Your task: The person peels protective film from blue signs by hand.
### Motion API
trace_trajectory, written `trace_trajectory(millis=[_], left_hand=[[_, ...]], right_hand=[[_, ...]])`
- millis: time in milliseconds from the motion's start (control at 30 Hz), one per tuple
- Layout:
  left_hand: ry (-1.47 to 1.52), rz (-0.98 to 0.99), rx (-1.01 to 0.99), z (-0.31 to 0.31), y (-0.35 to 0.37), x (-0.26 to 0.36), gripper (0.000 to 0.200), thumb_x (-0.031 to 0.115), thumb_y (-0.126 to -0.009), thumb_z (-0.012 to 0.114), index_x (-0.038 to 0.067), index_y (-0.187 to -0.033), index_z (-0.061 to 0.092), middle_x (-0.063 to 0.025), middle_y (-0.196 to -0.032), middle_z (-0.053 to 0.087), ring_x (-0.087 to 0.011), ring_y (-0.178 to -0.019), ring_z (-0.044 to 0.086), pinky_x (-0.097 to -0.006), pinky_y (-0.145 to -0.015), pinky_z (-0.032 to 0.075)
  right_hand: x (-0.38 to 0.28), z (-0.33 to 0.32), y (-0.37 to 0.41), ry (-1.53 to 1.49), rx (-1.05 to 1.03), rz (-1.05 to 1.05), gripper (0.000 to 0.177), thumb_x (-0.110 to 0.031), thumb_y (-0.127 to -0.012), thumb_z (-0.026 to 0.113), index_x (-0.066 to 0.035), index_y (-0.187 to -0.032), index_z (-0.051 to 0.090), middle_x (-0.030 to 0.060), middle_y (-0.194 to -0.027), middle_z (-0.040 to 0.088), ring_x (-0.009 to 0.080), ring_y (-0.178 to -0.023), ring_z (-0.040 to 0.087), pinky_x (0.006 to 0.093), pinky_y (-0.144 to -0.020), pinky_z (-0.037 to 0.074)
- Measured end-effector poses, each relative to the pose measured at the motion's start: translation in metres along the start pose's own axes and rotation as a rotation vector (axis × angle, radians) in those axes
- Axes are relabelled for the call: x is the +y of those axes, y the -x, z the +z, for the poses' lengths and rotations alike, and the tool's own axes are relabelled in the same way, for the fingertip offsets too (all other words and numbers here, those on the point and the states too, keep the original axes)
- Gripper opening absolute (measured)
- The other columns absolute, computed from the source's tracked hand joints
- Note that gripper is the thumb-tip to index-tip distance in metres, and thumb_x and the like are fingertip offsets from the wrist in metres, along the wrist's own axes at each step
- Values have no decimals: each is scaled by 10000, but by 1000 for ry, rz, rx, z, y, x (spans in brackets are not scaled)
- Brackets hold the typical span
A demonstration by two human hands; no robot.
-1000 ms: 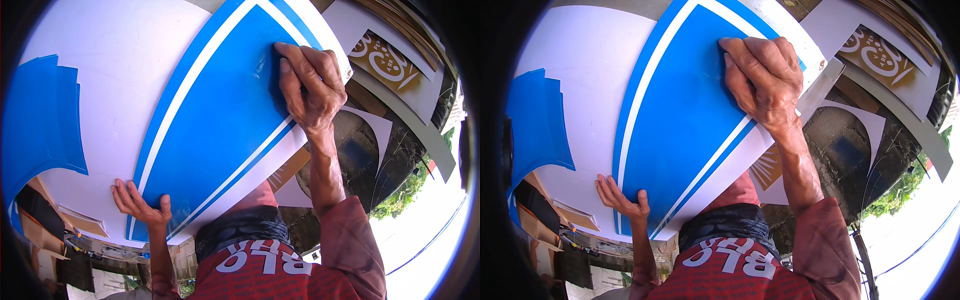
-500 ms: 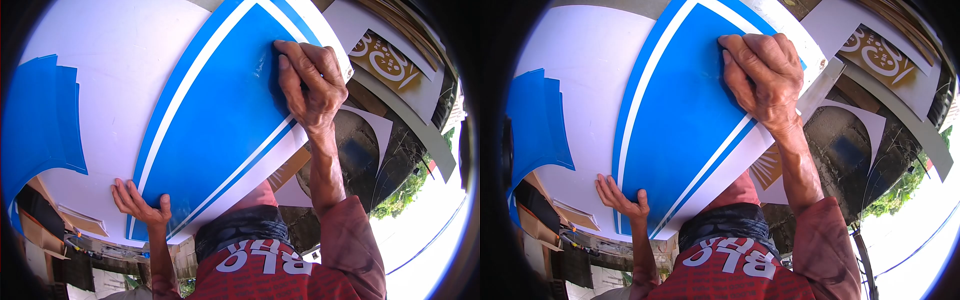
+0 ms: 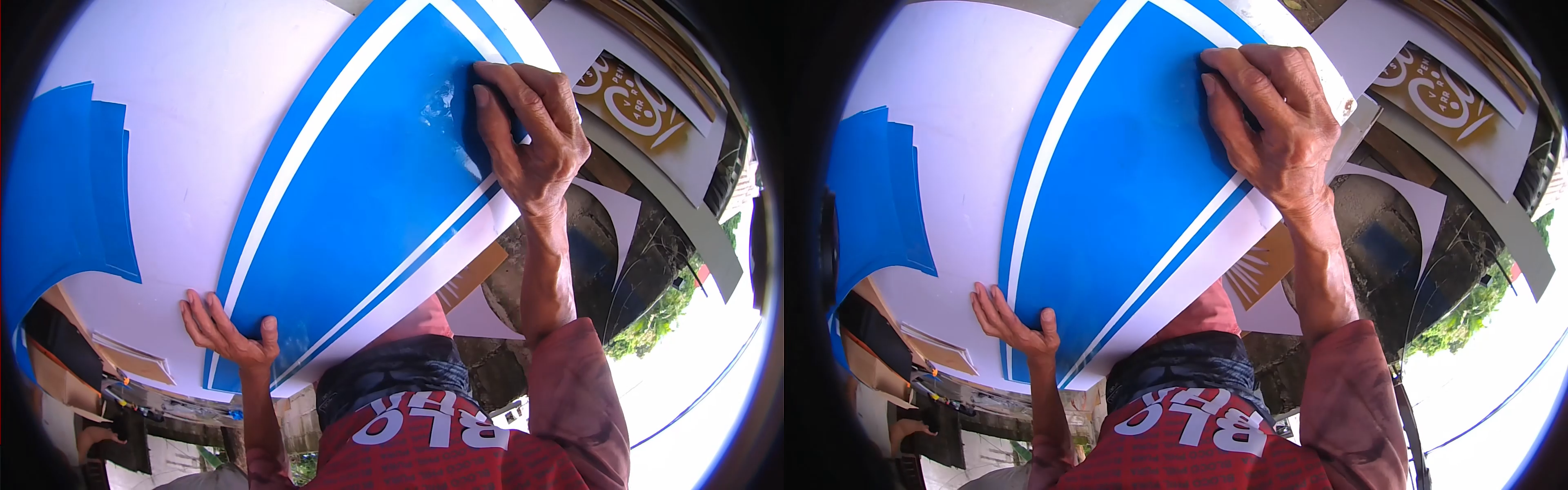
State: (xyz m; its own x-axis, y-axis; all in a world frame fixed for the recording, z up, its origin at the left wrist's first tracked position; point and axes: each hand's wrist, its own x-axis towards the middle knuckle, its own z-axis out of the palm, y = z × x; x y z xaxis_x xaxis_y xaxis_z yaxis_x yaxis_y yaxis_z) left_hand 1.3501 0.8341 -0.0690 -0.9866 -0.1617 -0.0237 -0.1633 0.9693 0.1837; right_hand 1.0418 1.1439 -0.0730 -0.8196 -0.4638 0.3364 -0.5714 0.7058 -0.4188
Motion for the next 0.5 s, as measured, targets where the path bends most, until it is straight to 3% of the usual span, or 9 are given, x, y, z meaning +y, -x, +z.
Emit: trace_trajectory(millis=[133, 500], left_hand=[[-4, -8, -9, -1, -1, 1, 819, 647, -971, 439, 23, -1500, 411, -241, -1562, 367, -448, -1442, 296, -614, -1138, 259], [-3, -10, -8, -1, -2, 1, 825, 649, -971, 438, 18, -1500, 408, -243, -1561, 368, -453, -1439, 300, -612, -1135, 270]], right_hand=[[13, 0, -3, 13, -22, -125, 277, -111, -795, 818, -114, -1067, 767, 36, -952, 674, 169, -852, 657, 284, -711, 585], [13, 8, -10, 24, 18, -215, 288, -88, -752, 839, -103, -1030, 767, 31, -923, 662, 165, -816, 646, 281, -689, 574]])
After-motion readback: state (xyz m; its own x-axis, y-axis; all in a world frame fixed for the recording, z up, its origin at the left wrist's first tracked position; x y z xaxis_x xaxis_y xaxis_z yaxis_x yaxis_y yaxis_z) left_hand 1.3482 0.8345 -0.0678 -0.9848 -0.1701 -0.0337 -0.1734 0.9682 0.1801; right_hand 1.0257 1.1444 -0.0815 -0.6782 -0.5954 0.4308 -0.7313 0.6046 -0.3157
